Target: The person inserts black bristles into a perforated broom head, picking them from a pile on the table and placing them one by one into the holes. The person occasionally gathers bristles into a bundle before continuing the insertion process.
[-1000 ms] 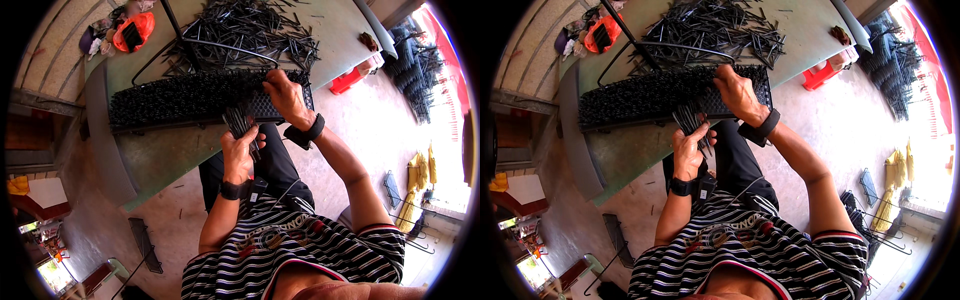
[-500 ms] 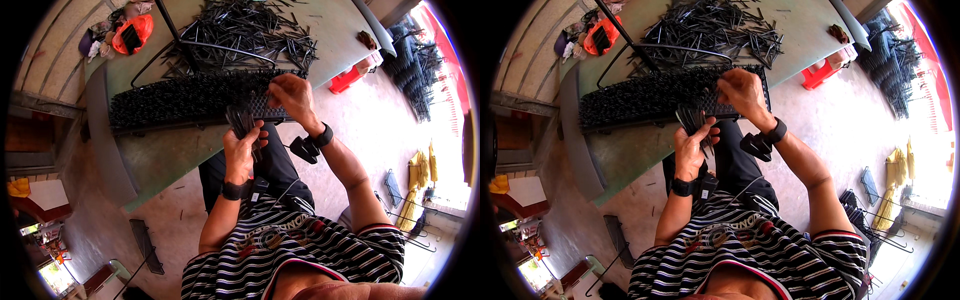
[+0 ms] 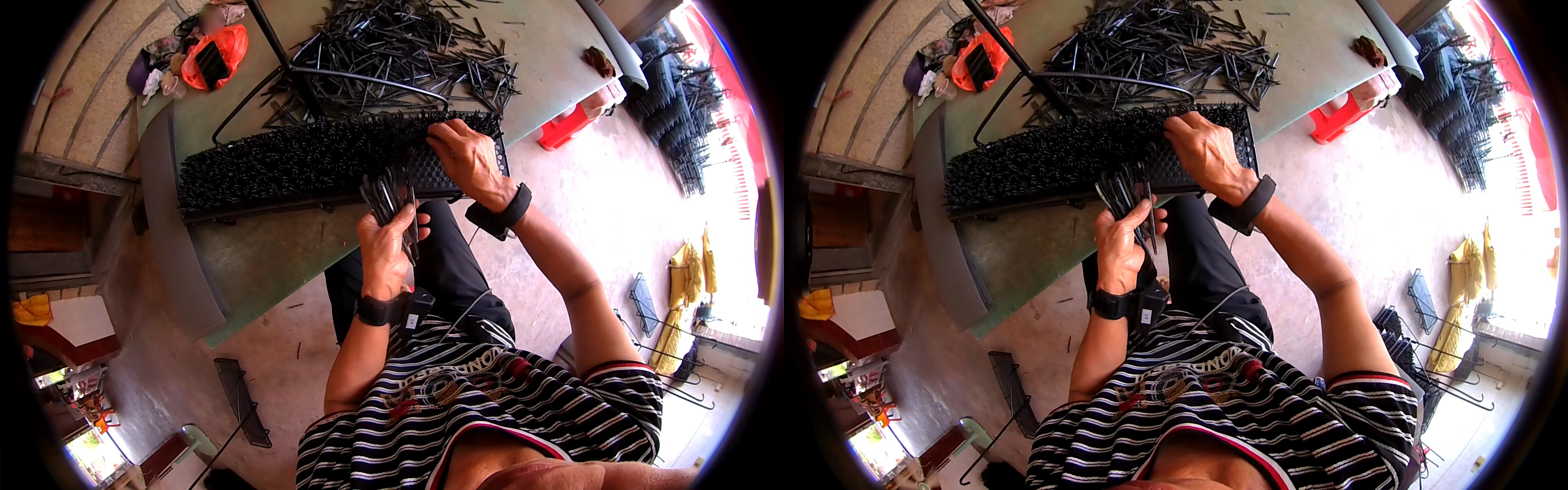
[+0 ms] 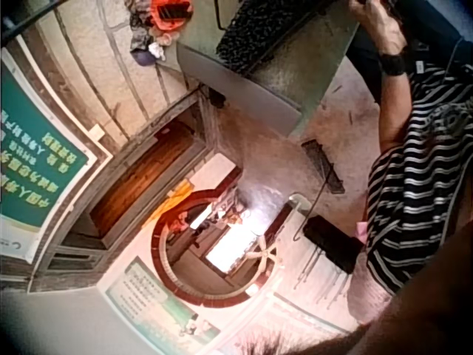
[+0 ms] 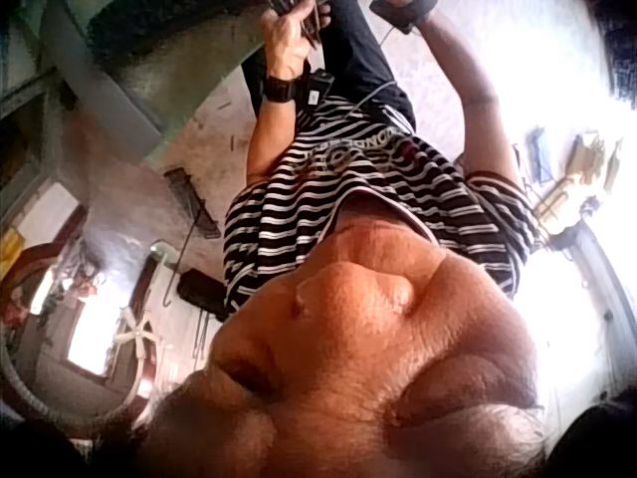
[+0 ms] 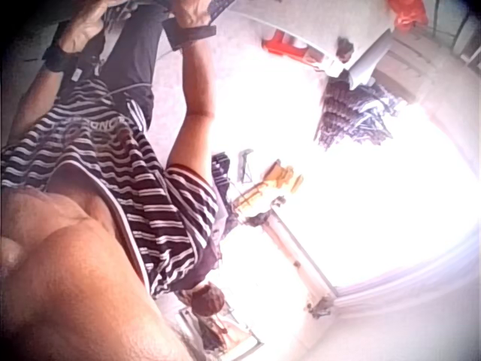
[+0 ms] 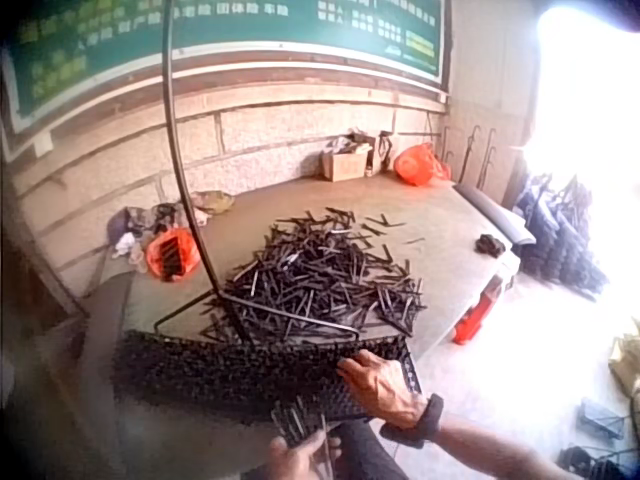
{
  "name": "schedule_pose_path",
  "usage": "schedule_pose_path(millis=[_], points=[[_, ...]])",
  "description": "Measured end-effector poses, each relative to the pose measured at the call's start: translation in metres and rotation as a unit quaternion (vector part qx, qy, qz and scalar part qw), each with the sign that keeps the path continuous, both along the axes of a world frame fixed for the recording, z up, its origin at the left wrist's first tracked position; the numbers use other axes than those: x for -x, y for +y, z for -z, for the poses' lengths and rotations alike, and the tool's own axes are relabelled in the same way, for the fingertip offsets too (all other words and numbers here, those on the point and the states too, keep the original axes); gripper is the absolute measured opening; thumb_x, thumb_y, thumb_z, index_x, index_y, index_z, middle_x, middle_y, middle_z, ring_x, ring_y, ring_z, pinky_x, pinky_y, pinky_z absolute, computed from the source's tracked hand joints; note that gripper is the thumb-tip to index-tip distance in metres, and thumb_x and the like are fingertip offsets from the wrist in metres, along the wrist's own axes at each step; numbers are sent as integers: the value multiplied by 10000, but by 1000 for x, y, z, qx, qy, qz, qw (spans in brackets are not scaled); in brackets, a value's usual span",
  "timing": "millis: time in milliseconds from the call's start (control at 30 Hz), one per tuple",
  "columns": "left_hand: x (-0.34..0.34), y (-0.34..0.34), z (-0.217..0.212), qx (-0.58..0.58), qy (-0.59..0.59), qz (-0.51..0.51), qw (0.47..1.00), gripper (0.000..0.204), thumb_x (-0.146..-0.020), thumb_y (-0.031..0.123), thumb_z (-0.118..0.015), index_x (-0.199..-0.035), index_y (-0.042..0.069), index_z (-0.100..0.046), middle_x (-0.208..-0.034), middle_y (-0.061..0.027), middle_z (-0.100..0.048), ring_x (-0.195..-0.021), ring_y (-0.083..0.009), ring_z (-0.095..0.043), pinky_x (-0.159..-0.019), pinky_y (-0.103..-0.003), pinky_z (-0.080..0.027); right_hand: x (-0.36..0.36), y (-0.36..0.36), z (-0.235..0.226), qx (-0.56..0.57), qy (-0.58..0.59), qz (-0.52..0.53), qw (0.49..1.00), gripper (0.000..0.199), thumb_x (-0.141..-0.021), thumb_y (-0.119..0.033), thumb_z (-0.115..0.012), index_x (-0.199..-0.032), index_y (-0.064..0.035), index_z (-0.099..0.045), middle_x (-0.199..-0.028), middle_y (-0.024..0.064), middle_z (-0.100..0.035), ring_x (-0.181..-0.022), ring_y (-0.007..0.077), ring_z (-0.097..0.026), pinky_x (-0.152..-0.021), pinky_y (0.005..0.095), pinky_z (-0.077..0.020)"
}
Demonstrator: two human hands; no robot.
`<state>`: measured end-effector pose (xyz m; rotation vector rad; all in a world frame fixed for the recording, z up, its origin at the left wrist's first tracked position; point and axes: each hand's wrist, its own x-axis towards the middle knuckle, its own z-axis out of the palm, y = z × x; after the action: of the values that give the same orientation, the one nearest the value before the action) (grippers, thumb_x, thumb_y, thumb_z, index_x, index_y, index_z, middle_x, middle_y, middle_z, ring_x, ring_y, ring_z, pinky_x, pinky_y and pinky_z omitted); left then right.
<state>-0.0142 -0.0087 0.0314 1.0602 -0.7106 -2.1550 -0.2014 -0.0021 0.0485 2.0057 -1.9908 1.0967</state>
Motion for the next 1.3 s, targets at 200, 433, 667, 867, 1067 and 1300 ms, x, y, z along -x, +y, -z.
schedule_pose_path(millis=[200, 433, 667, 867, 1067, 1300], points=[[3, 1, -2, -7, -1, -3, 1000, 254, -801, 24, -655, -1048, 4, -599, -896, -97, -651, -703, -218, -653, -559, -313, -539, -9, 11, -15, -145, -156, 19, 977, 186, -814, -182, -649, -876, -7, -639, -708, 109, -629, -621, 201, -618, -537, 318, -474], [8, 6, 2, 8, 1, -4, 1000, 231, -802, 23, -657, -1028, 10, -607, -873, -78, -654, -680, -207, -652, -551, -300, -539, -17, 16, -21, -224, -422, 13, 878, 194, -849, -148, -628, -864, 44, -650, -627, 43, -623, -506, 63, -571, -452, 205, -457], [8, 8, -2, 29, 7, 5, 1000, 228, -807, 29, -653, -1027, -3, -602, -850, -91, -650, -666, -197, -645, -547, -297, -539, -17, 16, -19, -236, -478, 2, 846, 205, -851, -152, -639, -903, 46, -634, -626, 42, -617, -495, 73, -573, -448, 200, -472], [7, 9, 2, 22, -6, -15, 1000, 194, -827, 38, -628, -1015, -6, -601, -854, -94, -648, -681, -186, -634, -543, -300, -537, -20, 22, -6, -201, -545, -1, 814, 217, -845, -135, -638, -922, 66, -616, -641, 67, -618, -510, 104, -592, -444, 215, -479], [4, 6, 10, 20, -7, -51, 998, 168, -843, 42, -606, -1005, -4, -604, -859, -89, -648, -712, -183, -637, -558, -309, -544, -19, 27, -8, -159, -581, 7, 798, 198, -871, -129, -607, -948, 54, -605, -673, 65, -621, -526, 107, -604, -466, 227, -510], [12, 10, -5, 32, 8, 8, 999, 131, -818, 7, -617, -949, -5, -629, -830, -83, -662, -658, -156, -639, -532, -265, -534, -24, 29, -1, -218, -527, -30, 821, 217, -846, -81, -626, -1013, 56, -603, -687, 51, -627, -548, 88, -600, -498, 214, -498]])
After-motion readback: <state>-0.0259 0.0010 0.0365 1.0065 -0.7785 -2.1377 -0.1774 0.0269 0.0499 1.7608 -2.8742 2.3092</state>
